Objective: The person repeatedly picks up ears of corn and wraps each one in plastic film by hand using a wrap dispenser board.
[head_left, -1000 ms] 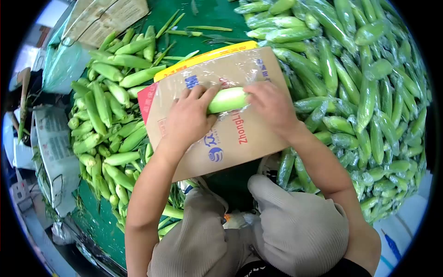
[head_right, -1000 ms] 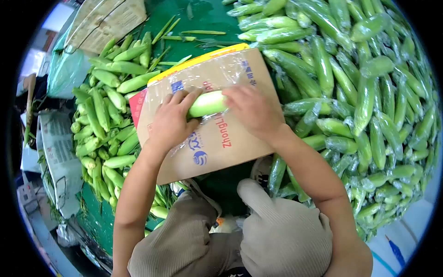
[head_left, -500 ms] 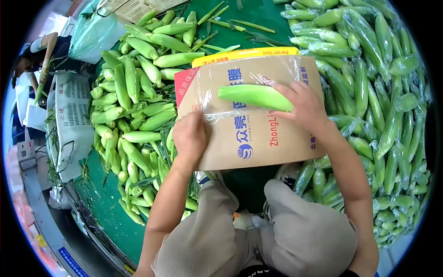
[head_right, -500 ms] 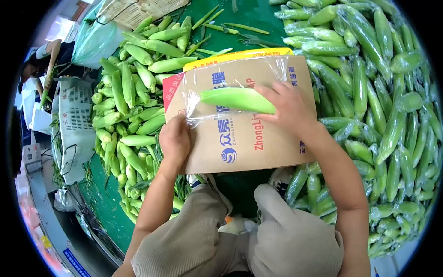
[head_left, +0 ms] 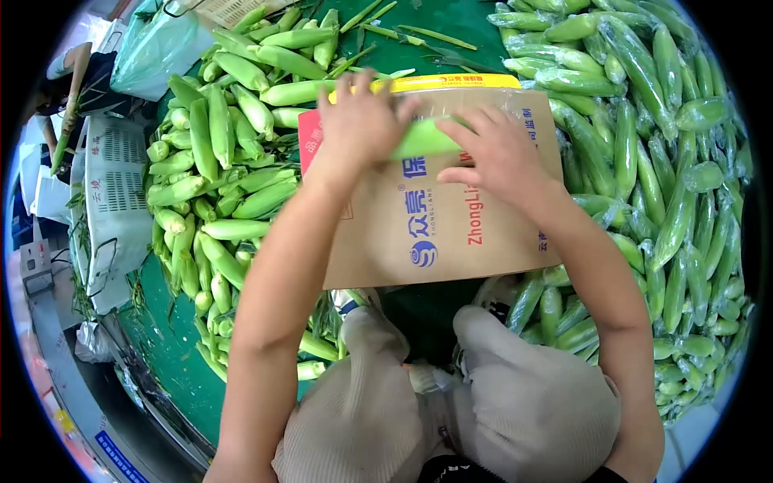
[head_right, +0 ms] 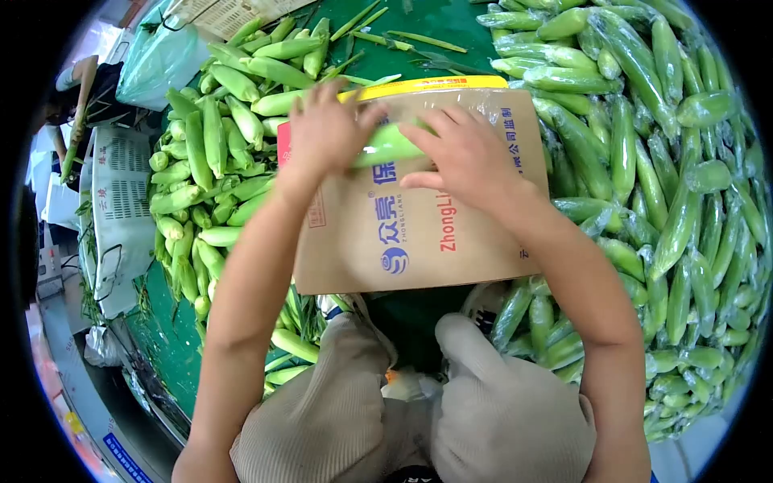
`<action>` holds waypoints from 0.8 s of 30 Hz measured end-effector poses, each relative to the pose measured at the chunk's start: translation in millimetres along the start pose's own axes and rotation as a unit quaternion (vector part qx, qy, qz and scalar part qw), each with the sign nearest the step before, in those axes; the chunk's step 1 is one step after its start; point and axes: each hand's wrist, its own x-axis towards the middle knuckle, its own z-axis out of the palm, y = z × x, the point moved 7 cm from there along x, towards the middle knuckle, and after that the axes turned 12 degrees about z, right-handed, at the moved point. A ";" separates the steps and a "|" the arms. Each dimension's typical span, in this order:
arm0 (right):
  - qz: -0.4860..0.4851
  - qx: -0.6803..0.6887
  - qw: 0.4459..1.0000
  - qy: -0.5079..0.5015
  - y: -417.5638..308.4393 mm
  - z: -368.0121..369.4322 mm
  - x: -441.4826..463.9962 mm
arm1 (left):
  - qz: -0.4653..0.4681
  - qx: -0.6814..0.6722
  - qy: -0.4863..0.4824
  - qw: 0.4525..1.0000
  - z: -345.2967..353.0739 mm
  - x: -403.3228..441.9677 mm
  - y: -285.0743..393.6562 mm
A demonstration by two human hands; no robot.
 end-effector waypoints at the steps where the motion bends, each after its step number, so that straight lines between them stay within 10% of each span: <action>1: -0.015 -0.041 0.999 -0.002 -0.1 3.4 8.9 | -0.024 0.010 0.015 1.000 -7.3 17.0 -12.7; 4: 0.020 -0.032 0.998 -0.059 23.6 19.6 41.2 | -0.016 -0.348 0.135 0.927 -13.5 10.5 -12.6; 10: 0.086 0.277 0.925 -0.244 15.7 14.8 18.1 | 0.213 0.051 0.164 0.962 -38.8 -56.2 76.4; 15: 0.239 0.230 0.800 -0.500 20.5 5.9 13.8 | 0.151 -0.166 -0.081 0.971 -25.5 -81.0 80.6; 19: -0.129 -0.033 0.970 -0.202 -19.3 57.3 7.2 | 0.139 -0.305 -0.165 0.928 -23.7 -87.0 86.5; 24: -0.087 -0.013 0.963 -0.256 -19.9 68.1 -0.1 | 0.127 -0.351 -0.366 0.853 -10.7 -126.3 103.1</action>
